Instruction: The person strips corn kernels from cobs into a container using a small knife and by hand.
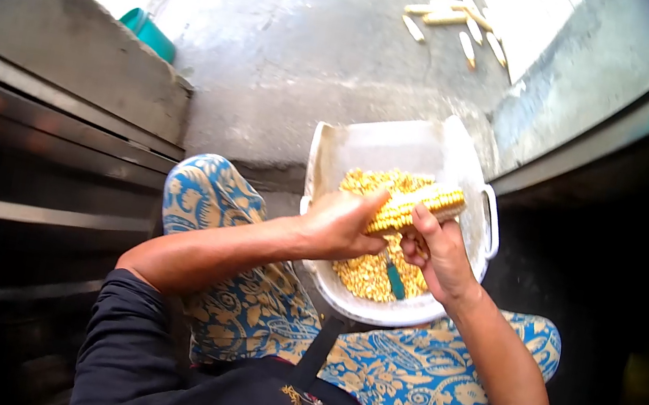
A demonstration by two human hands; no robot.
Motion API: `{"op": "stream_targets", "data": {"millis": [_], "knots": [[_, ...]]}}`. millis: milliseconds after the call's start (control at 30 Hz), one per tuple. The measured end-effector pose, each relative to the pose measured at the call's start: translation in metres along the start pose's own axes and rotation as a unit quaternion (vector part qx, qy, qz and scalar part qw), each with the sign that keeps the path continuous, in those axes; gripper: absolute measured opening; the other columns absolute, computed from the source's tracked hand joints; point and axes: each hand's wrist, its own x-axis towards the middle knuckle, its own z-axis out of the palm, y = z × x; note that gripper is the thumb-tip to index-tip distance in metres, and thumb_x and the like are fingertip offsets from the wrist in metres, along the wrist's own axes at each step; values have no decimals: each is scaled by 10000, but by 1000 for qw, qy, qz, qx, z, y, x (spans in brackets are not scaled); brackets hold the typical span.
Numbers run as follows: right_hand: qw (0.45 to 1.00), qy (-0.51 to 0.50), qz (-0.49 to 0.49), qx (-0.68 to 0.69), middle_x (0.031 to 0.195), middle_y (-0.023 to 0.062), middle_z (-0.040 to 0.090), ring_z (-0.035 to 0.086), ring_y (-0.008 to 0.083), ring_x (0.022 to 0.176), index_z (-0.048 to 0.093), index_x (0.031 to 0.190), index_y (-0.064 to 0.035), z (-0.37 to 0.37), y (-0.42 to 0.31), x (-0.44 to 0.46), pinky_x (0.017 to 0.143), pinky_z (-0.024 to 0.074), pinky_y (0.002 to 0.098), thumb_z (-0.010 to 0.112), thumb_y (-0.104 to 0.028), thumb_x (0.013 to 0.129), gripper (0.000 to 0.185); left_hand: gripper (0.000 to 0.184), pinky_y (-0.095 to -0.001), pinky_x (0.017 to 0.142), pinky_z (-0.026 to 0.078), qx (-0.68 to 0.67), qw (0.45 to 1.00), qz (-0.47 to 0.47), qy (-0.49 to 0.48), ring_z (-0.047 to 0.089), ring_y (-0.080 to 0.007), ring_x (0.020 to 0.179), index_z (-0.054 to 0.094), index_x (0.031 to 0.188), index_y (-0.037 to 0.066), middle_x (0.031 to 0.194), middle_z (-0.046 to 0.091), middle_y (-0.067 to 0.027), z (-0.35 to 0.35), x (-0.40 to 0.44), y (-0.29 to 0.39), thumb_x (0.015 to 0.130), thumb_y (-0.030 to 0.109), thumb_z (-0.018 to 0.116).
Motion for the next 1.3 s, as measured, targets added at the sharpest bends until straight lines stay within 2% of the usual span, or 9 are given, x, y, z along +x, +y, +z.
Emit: {"op": "stream_targets", "data": {"millis": [133, 300, 400, 433, 567, 833, 1033, 1233, 1300], "knots": [[998, -40, 3, -48, 745, -34, 498, 446, 15, 582, 519, 1000, -73, 7, -15, -2, 436, 325, 139, 655, -359, 823, 363, 413, -385, 653, 477, -67, 998, 6, -4, 639, -319, 771, 473, 1040, 10, 792, 611, -215, -8, -6, 1, 724, 187, 671], [992, -102, 28, -69, 730, -21, 484, 428, 42, 583, 495, 1022, -56, 6, -19, 1, 469, 322, 167, 667, -279, 789, 366, 397, -364, 652, 472, -111, 994, -2, 6, 624, -277, 738, 480, 987, -2, 778, 602, -196, -12, -10, -1, 717, 191, 697], [993, -95, 23, -62, 730, -21, 480, 421, 45, 584, 493, 1029, -55, 8, -17, 4, 475, 323, 176, 670, -245, 774, 363, 397, -379, 630, 469, -76, 997, 12, 24, 622, -323, 722, 469, 953, 1, 749, 593, -208, -13, -9, -4, 706, 198, 708], [994, -86, 13, -69, 730, -17, 484, 430, 46, 578, 494, 1024, -61, 10, -16, 5, 459, 317, 172, 678, -283, 780, 378, 402, -413, 614, 467, -59, 997, 23, 32, 614, -373, 723, 452, 945, 3, 740, 593, -220, -12, -8, -6, 706, 208, 702], [999, -29, 16, -41, 713, -48, 505, 455, 21, 560, 538, 967, -85, 16, -12, 6, 432, 321, 148, 723, -318, 762, 361, 405, -468, 599, 454, -16, 999, 33, 33, 591, -419, 706, 427, 930, 10, 706, 583, -242, -10, -9, -3, 711, 233, 685], [999, -28, 18, -38, 709, -36, 498, 448, 34, 568, 527, 977, -78, 15, -14, 3, 450, 327, 165, 709, -271, 766, 339, 390, -461, 603, 453, -45, 997, 55, 27, 589, -421, 711, 443, 935, 7, 722, 584, -242, -9, -9, -4, 713, 228, 676], [997, -75, 23, -26, 766, -32, 500, 424, 34, 572, 521, 992, -66, 11, -11, 2, 459, 322, 171, 683, -207, 768, 310, 362, -451, 625, 461, -100, 992, 65, 47, 596, -413, 745, 462, 923, -8, 768, 592, -239, -8, -7, -7, 718, 207, 669], [997, -23, 24, -69, 745, -42, 490, 429, 30, 583, 503, 988, -91, 21, -9, 4, 457, 317, 158, 722, -356, 752, 417, 390, -454, 613, 452, -45, 998, 39, 38, 593, -413, 735, 438, 955, 2, 757, 590, -233, -6, -8, -1, 711, 199, 669], [995, -22, 24, -93, 747, -43, 490, 430, 30, 586, 504, 990, -92, 17, -7, 9, 456, 318, 159, 719, -344, 754, 407, 396, -453, 614, 453, -55, 997, 37, 32, 592, -414, 735, 434, 960, 3, 758, 590, -233, -7, -8, -3, 709, 199, 671]]}}
